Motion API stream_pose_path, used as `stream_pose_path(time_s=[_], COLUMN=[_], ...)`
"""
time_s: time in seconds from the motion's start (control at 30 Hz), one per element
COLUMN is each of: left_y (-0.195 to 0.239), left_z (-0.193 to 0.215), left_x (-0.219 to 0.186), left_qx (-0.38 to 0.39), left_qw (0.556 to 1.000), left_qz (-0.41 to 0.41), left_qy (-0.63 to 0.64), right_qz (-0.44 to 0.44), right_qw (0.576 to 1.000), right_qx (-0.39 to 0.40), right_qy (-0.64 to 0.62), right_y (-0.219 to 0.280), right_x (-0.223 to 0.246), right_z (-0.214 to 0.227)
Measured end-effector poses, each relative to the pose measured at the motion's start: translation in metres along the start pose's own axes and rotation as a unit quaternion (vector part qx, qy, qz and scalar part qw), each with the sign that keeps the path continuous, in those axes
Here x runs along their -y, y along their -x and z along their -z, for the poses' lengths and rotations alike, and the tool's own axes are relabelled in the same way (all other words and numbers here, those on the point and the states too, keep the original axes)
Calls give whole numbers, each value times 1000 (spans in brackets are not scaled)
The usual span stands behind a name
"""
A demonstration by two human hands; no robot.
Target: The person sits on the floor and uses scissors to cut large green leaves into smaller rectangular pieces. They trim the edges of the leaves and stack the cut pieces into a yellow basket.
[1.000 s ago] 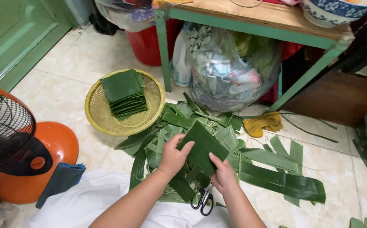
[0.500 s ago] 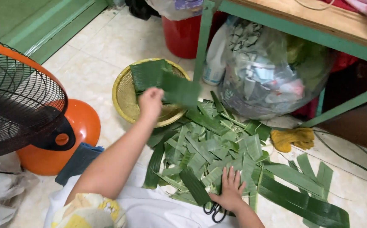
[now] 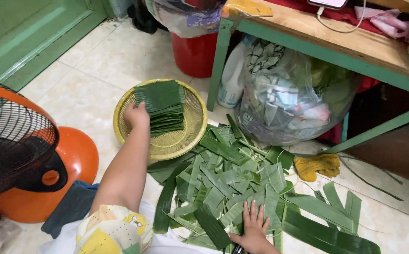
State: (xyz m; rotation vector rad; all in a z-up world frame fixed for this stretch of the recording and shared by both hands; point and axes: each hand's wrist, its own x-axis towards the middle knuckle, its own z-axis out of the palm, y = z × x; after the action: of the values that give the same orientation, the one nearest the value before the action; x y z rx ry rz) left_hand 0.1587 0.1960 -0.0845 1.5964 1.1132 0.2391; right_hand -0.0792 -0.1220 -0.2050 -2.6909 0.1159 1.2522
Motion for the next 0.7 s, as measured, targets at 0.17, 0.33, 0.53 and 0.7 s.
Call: stream_pose_path(time_s=[0.17,0.33,0.53,0.7], left_y=[-18,41,192,305], left_z=[-7,2,40,60], left_x=[21,18,43,128], left_qx=[-65,58,442,556], left_qw=[976,907,814,600], left_qz=[-131,-318,-190,-184], left_qy=[-164,-270,-327,-545], right_qz=[8,10,15,31], right_qw=[1000,1000,999,983], right_qx=[-10,17,30,13], right_qy=[-21,-2,-6,-182], right_y=[7,11,42,81], right_x=[4,4,15,14], right_z=[5,10,31,64])
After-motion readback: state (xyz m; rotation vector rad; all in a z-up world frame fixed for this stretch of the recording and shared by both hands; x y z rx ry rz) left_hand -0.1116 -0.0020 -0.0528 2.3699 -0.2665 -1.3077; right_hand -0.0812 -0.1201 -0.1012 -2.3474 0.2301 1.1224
